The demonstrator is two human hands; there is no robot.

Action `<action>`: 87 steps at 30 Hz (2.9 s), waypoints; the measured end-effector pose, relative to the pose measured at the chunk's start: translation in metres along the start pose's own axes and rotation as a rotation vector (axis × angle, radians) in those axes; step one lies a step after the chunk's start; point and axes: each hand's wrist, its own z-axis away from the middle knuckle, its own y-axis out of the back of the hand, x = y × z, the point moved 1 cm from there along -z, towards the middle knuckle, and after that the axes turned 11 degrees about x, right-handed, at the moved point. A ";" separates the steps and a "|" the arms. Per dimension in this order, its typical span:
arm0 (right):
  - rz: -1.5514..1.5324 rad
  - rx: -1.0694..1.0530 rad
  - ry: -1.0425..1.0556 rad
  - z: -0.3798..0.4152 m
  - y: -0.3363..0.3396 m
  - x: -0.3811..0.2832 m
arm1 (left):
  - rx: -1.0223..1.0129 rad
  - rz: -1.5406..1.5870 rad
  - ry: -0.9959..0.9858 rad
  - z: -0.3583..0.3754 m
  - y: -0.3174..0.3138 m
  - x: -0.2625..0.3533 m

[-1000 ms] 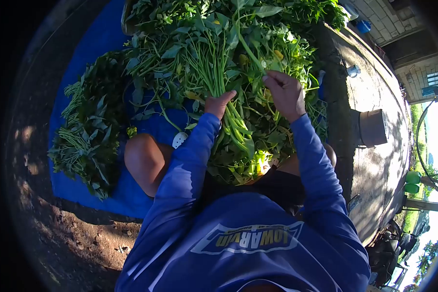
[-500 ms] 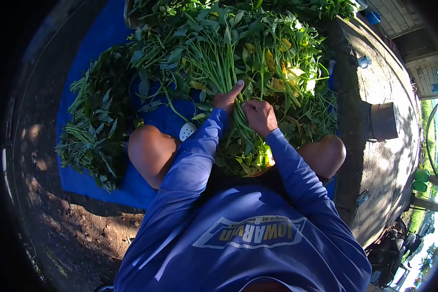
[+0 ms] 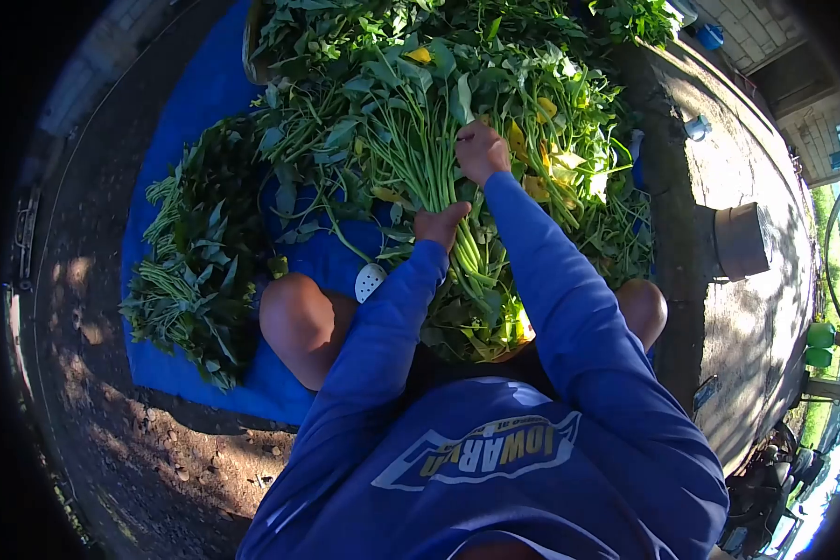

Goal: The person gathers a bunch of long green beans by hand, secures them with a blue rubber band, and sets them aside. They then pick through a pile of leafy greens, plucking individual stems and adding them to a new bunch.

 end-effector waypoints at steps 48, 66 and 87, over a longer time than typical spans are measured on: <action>-0.096 0.064 0.209 0.210 0.108 -0.011 | 0.044 0.163 -0.245 -0.010 0.027 0.113; 0.036 0.014 -0.460 0.135 0.029 0.106 | -0.012 0.016 0.025 0.042 0.029 0.181; -0.733 0.206 -0.430 0.132 0.181 -0.009 | -0.133 0.025 0.137 0.038 0.013 0.116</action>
